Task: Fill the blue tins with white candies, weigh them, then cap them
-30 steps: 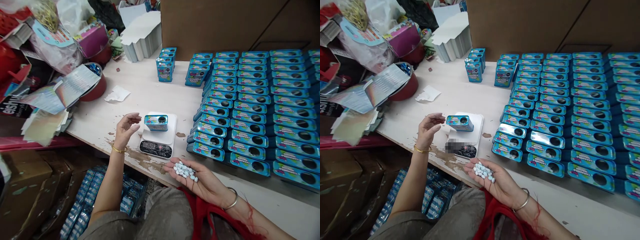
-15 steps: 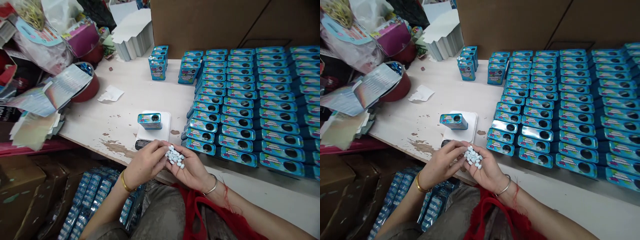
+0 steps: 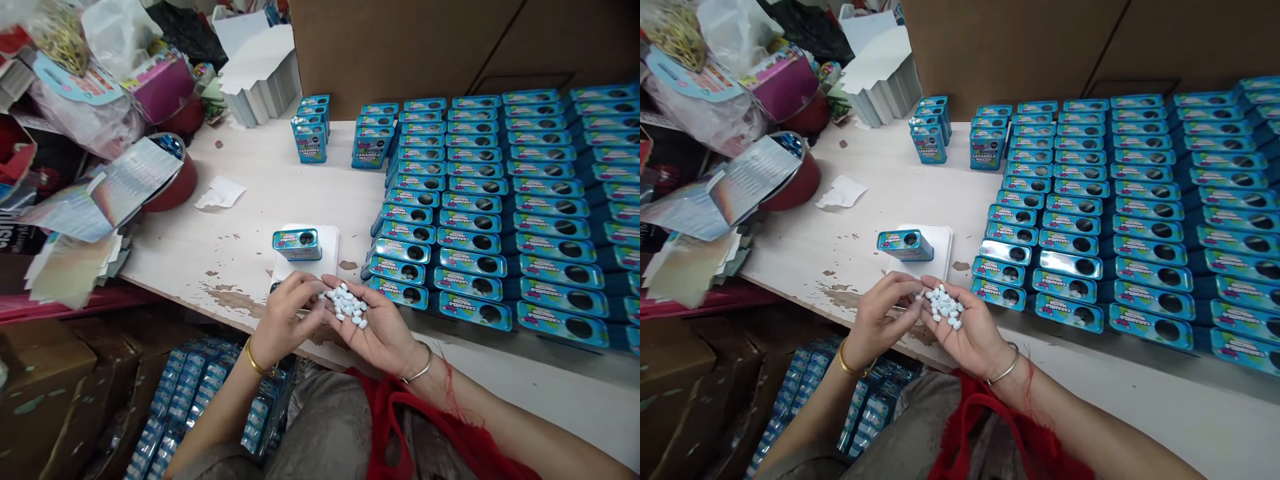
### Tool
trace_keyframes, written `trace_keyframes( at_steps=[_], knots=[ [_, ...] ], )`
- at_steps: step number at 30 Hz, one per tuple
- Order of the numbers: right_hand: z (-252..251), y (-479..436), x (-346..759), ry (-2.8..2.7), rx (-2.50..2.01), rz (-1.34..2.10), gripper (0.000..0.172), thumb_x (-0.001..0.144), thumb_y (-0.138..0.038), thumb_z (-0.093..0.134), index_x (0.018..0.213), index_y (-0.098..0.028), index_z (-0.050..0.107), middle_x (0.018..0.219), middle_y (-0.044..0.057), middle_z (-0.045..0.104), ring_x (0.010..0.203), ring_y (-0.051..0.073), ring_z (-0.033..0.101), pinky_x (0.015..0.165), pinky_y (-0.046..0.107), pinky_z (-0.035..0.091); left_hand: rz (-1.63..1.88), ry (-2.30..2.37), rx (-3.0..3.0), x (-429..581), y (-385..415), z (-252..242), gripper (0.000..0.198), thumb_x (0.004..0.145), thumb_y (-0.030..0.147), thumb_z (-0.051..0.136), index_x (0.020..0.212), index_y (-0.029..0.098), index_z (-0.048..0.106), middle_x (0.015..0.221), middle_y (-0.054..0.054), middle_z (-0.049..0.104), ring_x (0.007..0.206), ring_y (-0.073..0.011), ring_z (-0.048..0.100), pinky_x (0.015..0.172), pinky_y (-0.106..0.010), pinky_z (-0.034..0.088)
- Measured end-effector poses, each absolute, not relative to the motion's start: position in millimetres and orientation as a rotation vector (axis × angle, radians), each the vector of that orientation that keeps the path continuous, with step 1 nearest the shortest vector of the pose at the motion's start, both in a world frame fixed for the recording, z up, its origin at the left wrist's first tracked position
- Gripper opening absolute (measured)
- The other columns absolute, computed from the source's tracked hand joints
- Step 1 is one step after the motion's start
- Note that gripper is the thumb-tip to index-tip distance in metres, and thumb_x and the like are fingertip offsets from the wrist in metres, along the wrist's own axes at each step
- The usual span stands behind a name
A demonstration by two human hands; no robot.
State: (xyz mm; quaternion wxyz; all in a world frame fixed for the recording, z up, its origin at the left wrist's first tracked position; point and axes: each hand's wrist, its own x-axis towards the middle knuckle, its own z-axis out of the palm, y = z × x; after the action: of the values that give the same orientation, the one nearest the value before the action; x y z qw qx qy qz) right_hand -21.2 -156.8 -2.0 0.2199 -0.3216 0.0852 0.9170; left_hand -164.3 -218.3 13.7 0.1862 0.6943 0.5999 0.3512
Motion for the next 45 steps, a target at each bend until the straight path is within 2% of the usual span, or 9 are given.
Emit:
trace_keyframes(
  at_steps=[6, 12, 15, 19, 22, 30, 39, 45],
  knots=[
    [4, -150, -28, 0.186, -0.806, 2.569, 0.03, 0.086, -0.016, 0.044, 0.108, -0.005, 0.061, 0.111, 0.017, 0.068, 0.106, 0.021, 0.064, 0.095, 0.033, 0.049, 1.19, 1.787, 1.924, -191, -183, 28, 0.016, 0.079, 0.01, 0.056, 0.093, 0.018, 0.058, 0.088, -0.003, 0.057, 0.074, -0.0107, 0.054, 0.067, -0.025, 0.049],
    [-6, -157, -20, 0.134, -0.917, 2.605, 0.031, 0.086, -0.018, 0.048, 0.111, -0.005, 0.06, 0.118, 0.019, 0.064, 0.111, 0.023, 0.061, 0.098, 0.033, 0.048, 0.987, 1.834, 2.106, -204, -157, 34, 0.014, 0.083, 0.012, 0.054, 0.096, 0.016, 0.06, 0.089, -0.004, 0.059, 0.074, -0.0096, 0.055, 0.068, -0.024, 0.049],
    [-17, -165, -8, 0.106, -0.935, 2.709, 0.032, 0.085, -0.02, 0.052, 0.111, -0.004, 0.061, 0.118, 0.019, 0.065, 0.112, 0.024, 0.06, 0.1, 0.034, 0.046, 1.062, 1.921, 2.075, -211, -164, 41, 0.014, 0.084, 0.016, 0.056, 0.097, 0.018, 0.061, 0.091, -0.004, 0.061, 0.077, -0.0107, 0.057, 0.069, -0.025, 0.049],
    [-39, -172, 13, -0.011, -1.052, 2.856, 0.029, 0.083, -0.02, 0.055, 0.106, -0.003, 0.064, 0.111, 0.019, 0.067, 0.106, 0.026, 0.064, 0.097, 0.034, 0.048, 1.296, 2.15, 1.872, -229, -186, 48, 0.01, 0.084, 0.02, 0.059, 0.093, 0.02, 0.063, 0.085, -0.001, 0.06, 0.074, -0.0103, 0.056, 0.066, -0.025, 0.047],
    [-54, -174, 29, -0.097, -1.17, 2.876, 0.026, 0.083, -0.02, 0.056, 0.102, -0.005, 0.066, 0.105, 0.016, 0.07, 0.099, 0.024, 0.067, 0.092, 0.032, 0.051, 1.393, 2.257, 1.719, -243, -201, 46, 0.011, 0.084, 0.023, 0.06, 0.094, 0.021, 0.063, 0.082, 0.0, 0.059, 0.069, -0.0088, 0.055, 0.063, -0.024, 0.046],
    [-67, -176, 38, -0.228, -1.194, 2.846, 0.025, 0.084, -0.024, 0.058, 0.102, -0.009, 0.066, 0.088, 0.008, 0.07, 0.076, 0.014, 0.068, 0.078, 0.024, 0.055, 1.343, 2.293, 1.663, -253, -217, 38, 0.009, 0.083, 0.025, 0.061, 0.09, 0.019, 0.064, 0.08, 0.0, 0.059, 0.07, -0.009, 0.054, 0.064, -0.024, 0.045],
    [-70, -179, 39, -0.225, -1.158, 2.838, 0.028, 0.083, -0.022, 0.053, 0.102, -0.007, 0.066, 0.086, 0.01, 0.069, 0.071, 0.015, 0.065, 0.07, 0.025, 0.055, 1.253, 2.221, 1.733, -250, -216, 37, 0.008, 0.083, 0.023, 0.06, 0.089, 0.018, 0.064, 0.077, -0.001, 0.059, 0.069, -0.0095, 0.054, 0.063, -0.024, 0.044],
    [-69, -181, 38, -0.267, -1.163, 2.842, 0.027, 0.084, -0.025, 0.057, 0.104, -0.009, 0.065, 0.083, 0.006, 0.066, 0.068, 0.012, 0.063, 0.066, 0.021, 0.054, 1.178, 2.171, 1.847, -247, -211, 37, 0.006, 0.084, 0.021, 0.059, 0.087, 0.018, 0.063, 0.079, -0.002, 0.062, 0.071, -0.01, 0.054, 0.064, -0.025, 0.044]
  ],
)
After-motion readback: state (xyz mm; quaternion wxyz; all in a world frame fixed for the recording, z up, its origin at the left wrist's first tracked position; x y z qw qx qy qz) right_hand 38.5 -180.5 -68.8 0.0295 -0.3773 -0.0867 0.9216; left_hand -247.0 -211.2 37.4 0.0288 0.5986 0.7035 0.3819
